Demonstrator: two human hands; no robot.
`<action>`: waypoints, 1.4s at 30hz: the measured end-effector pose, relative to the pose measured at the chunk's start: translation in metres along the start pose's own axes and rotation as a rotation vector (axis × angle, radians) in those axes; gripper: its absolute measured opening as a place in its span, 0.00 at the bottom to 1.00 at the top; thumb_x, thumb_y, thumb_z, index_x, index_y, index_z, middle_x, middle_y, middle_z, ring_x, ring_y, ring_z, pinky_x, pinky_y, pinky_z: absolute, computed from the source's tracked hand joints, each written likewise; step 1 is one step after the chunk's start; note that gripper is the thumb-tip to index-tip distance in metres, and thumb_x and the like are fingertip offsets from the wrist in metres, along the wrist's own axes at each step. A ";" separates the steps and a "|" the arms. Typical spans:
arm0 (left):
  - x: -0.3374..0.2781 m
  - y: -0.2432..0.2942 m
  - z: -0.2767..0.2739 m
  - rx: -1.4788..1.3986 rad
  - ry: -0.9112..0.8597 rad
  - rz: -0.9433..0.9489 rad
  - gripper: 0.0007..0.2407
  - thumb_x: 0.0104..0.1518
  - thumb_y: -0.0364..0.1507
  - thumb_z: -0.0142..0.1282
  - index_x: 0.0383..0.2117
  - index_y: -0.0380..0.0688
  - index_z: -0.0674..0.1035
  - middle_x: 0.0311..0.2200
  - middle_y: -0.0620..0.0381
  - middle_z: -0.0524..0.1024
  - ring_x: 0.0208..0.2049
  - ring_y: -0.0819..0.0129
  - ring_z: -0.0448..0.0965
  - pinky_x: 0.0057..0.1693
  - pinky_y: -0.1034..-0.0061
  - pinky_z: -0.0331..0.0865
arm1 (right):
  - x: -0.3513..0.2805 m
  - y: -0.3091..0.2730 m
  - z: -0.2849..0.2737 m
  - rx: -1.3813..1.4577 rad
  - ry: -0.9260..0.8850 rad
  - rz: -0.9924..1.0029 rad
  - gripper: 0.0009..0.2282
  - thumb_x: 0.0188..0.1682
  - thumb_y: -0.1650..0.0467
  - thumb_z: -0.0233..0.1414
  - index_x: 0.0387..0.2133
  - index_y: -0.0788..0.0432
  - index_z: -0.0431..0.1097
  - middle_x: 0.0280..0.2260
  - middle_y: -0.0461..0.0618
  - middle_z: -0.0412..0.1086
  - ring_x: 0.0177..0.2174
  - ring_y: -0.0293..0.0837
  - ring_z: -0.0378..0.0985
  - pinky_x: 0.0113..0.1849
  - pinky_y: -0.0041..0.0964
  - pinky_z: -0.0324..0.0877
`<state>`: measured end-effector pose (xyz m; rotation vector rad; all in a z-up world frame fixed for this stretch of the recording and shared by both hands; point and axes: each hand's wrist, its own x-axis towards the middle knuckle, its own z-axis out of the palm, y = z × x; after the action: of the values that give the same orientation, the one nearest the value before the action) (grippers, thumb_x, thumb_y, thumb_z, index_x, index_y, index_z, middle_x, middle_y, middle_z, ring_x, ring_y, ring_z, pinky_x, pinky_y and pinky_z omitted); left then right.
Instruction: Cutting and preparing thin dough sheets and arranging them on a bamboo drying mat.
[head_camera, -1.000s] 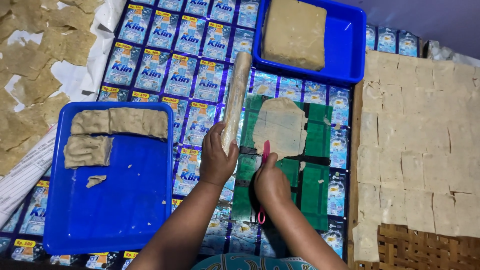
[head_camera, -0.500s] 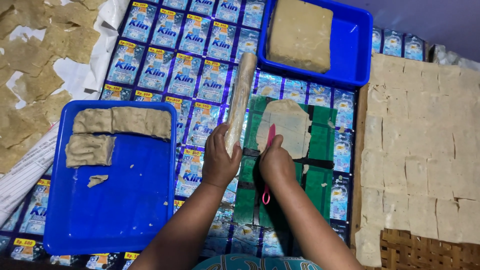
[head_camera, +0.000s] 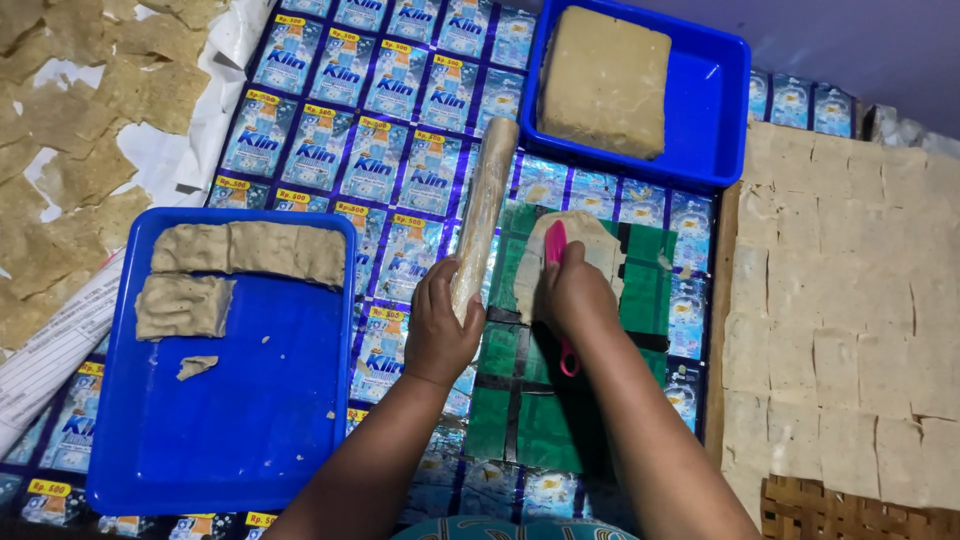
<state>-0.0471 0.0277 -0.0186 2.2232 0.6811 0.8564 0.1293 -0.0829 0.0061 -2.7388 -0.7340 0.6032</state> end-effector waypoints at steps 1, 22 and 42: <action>0.001 0.001 0.000 0.000 0.000 0.003 0.18 0.60 0.27 0.54 0.56 0.39 0.68 0.56 0.44 0.69 0.58 0.45 0.71 0.60 0.55 0.68 | -0.010 0.004 -0.019 0.001 0.003 0.000 0.16 0.57 0.61 0.38 0.47 0.62 0.58 0.32 0.70 0.74 0.36 0.75 0.79 0.35 0.70 0.72; 0.001 0.008 -0.002 0.013 -0.014 -0.008 0.18 0.60 0.25 0.53 0.57 0.38 0.67 0.55 0.41 0.69 0.57 0.42 0.72 0.60 0.53 0.69 | 0.013 0.165 -0.085 -0.577 0.490 -0.358 0.03 0.50 0.62 0.56 0.33 0.37 0.68 0.30 0.31 0.67 0.40 0.38 0.72 0.53 0.44 0.58; 0.001 0.005 -0.002 0.013 -0.003 0.011 0.19 0.60 0.25 0.54 0.57 0.39 0.67 0.55 0.43 0.69 0.58 0.44 0.72 0.61 0.54 0.69 | 0.029 0.124 -0.073 -0.574 0.611 -0.577 0.06 0.49 0.59 0.56 0.25 0.36 0.66 0.27 0.30 0.66 0.35 0.35 0.71 0.48 0.41 0.57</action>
<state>-0.0470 0.0256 -0.0139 2.2411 0.6758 0.8560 0.2376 -0.1814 0.0204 -2.6853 -1.5923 -0.6253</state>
